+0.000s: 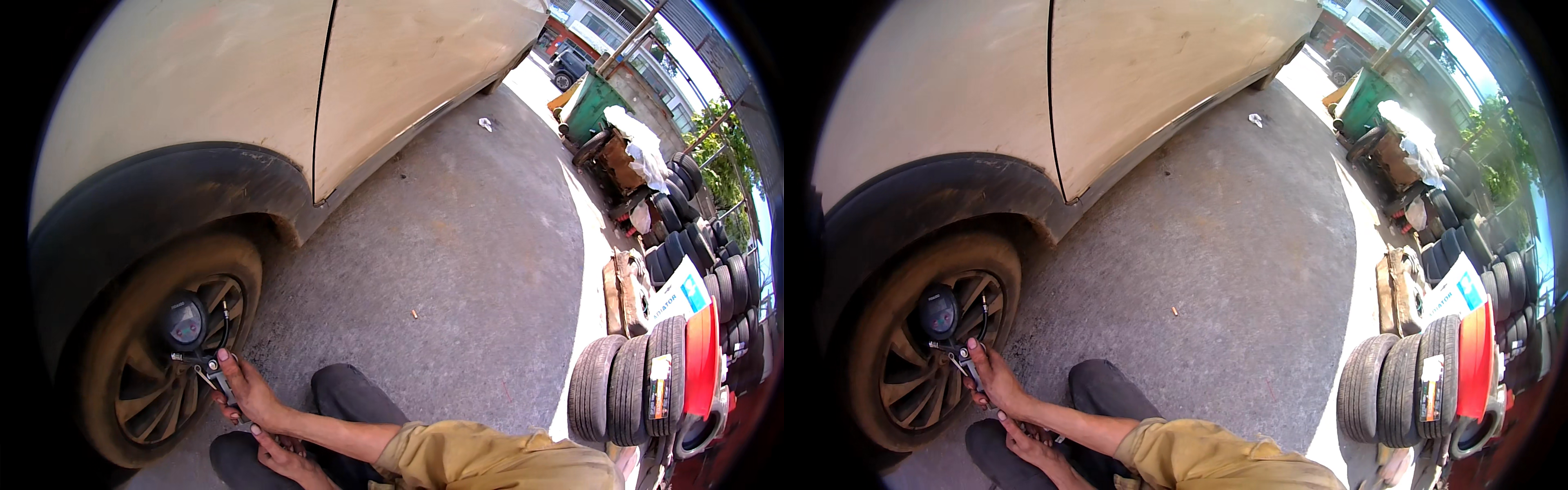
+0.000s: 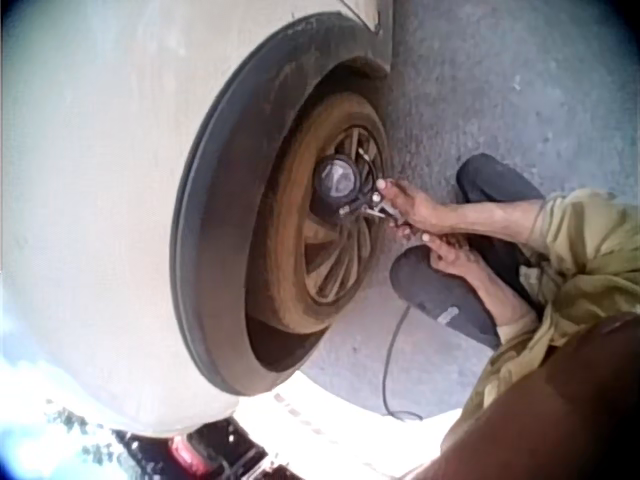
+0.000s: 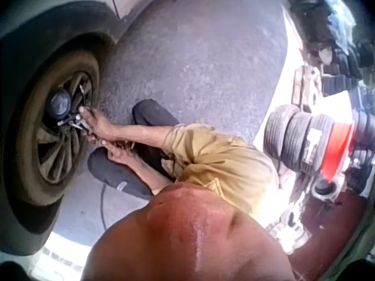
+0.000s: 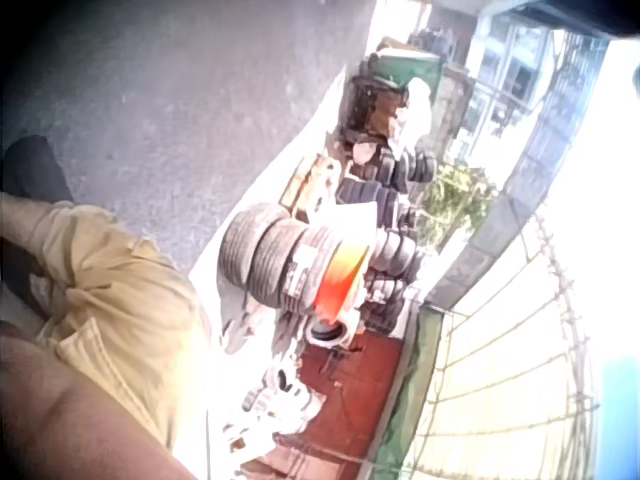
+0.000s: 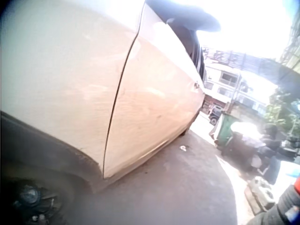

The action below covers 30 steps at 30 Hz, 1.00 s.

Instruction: The person walks to a white car and uses a tire inflator with a pressure gauge to inflate the front right tire. After checking the pressure, the person moves to the rear right tire and repeats the inflation process. The person then walks back toward the garage area.

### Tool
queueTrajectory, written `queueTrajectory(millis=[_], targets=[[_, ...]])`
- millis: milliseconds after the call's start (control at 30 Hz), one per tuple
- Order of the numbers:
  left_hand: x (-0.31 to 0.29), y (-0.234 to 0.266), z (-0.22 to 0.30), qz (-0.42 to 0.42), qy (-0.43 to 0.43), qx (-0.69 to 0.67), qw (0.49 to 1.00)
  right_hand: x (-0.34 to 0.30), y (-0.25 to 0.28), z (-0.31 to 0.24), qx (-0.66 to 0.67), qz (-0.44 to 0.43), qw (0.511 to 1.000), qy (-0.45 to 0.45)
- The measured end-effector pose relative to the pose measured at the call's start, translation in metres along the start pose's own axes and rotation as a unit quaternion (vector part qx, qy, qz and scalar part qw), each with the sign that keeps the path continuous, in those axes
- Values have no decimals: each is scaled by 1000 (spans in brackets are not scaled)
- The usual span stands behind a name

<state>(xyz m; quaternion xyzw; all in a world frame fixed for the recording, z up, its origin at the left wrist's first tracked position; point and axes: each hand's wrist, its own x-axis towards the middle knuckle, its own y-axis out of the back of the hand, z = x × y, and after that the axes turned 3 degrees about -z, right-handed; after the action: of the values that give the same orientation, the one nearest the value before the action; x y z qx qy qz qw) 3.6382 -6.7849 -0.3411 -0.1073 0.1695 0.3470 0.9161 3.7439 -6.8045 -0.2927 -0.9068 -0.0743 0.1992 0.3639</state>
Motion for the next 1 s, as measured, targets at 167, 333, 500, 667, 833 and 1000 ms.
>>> queueTrajectory(millis=[167,333,500,667,833,1000], targets=[[-4,-3,1,-14,1,-6,1000,-4,3,-3,7,5,1000,-6],[-11,-13,1,-5,8,-15,1000,-1,11,-1,3,0,1000,6],[2,5,-8,-41,-2,-42,998,1,0,-5,23,6,999,-34],[1,6,-3,-64,-18,-42,997,2,1,-4,-23,2,1000,-18],[2,12,-6,-56,-3,-38,998,1,-3,-1,-35,-1,999,-28],[-3,6,-8,-56,-7,-42,998,-2,3,-5,-27,-2,999,-33]])
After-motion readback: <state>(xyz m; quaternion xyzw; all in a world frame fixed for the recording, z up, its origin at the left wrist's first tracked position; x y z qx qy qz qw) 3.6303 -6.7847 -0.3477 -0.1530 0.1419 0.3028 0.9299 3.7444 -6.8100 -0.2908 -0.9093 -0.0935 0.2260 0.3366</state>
